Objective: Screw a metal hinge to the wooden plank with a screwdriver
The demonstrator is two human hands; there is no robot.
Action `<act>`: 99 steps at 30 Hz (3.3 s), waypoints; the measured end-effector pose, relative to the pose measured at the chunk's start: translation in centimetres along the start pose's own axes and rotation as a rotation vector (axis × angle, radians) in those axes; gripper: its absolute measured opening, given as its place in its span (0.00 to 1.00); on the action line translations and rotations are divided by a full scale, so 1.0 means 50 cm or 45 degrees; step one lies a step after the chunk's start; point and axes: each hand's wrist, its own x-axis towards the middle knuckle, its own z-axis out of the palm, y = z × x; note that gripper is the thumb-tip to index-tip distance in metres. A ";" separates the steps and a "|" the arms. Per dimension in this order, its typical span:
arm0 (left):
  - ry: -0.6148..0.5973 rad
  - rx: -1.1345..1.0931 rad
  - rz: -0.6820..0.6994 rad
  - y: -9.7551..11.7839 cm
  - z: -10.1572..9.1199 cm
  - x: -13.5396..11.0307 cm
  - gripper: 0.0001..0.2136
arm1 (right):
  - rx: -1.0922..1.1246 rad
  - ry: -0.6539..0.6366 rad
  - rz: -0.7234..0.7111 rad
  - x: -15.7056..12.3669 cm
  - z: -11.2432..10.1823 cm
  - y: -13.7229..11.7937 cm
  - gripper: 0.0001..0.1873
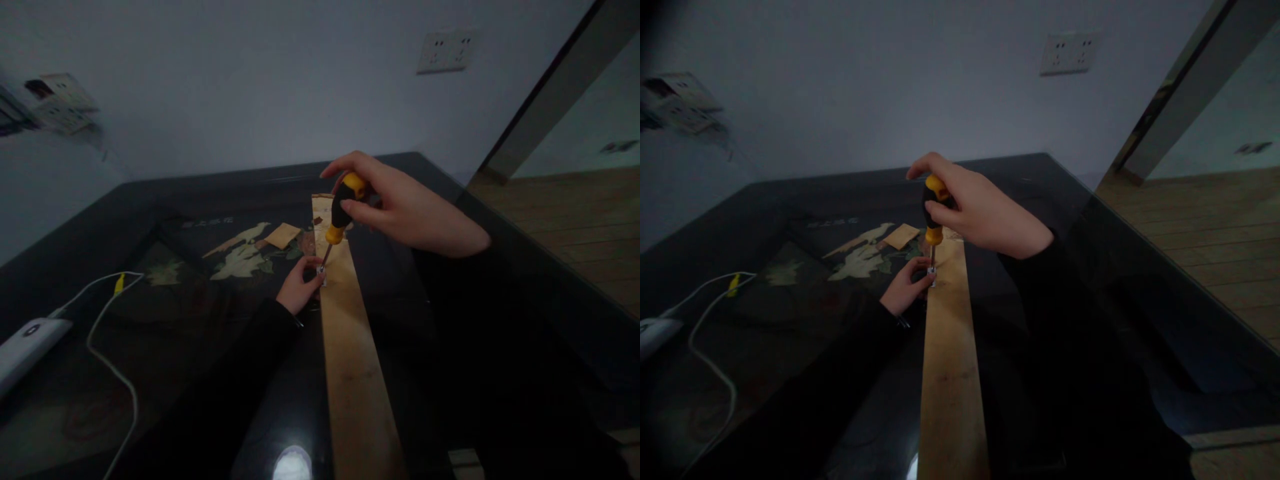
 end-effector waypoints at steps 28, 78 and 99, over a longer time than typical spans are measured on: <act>-0.001 0.009 -0.017 0.001 -0.002 0.000 0.13 | -0.162 0.168 0.105 0.009 0.031 -0.002 0.13; -0.124 -0.157 -0.308 0.043 -0.041 0.028 0.28 | 0.039 0.013 0.072 0.003 0.029 -0.003 0.15; -0.128 -0.194 -0.358 0.033 -0.044 0.038 0.27 | 0.178 0.028 0.057 0.007 0.035 -0.003 0.19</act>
